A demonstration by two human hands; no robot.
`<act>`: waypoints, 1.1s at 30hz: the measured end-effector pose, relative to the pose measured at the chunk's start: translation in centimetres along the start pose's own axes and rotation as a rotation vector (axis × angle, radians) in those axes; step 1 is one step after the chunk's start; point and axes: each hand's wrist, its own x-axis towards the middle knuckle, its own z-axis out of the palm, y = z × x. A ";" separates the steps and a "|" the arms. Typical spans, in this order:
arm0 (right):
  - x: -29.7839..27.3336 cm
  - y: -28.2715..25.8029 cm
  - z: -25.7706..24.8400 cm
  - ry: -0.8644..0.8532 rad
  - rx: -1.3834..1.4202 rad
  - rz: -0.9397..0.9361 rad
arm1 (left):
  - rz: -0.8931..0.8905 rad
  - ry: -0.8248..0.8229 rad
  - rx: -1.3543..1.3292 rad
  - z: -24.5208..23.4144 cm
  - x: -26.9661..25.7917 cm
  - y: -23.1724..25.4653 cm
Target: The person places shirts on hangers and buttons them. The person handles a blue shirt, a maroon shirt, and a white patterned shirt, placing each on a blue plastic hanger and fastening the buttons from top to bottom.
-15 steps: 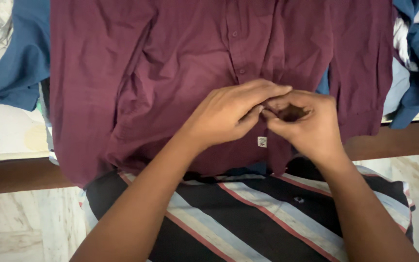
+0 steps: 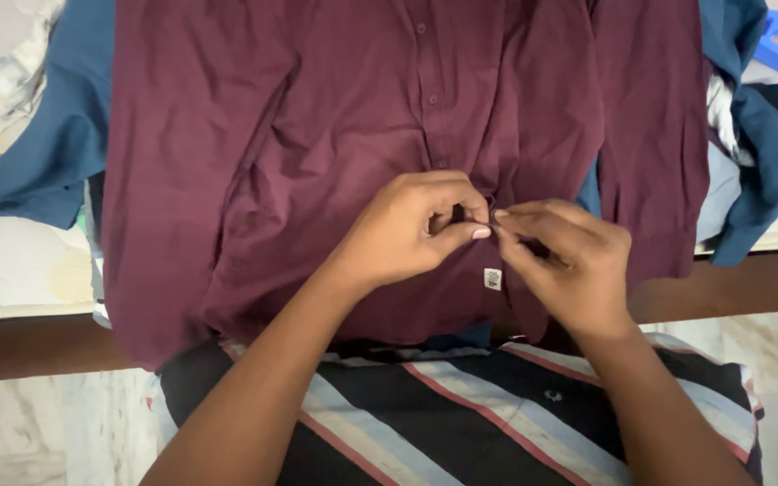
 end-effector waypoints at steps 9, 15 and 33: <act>1.0 -0.3 -0.3 -0.025 -0.014 -0.095 | 0.050 0.125 -0.167 0.5 -0.1 -0.2; 0.9 0.2 -0.3 -0.043 0.032 -0.104 | 0.078 0.105 0.106 0.3 -0.2 0.2; 1.6 -1.0 -0.7 -0.250 -0.089 -0.154 | 0.062 0.105 0.564 -0.3 -0.6 1.6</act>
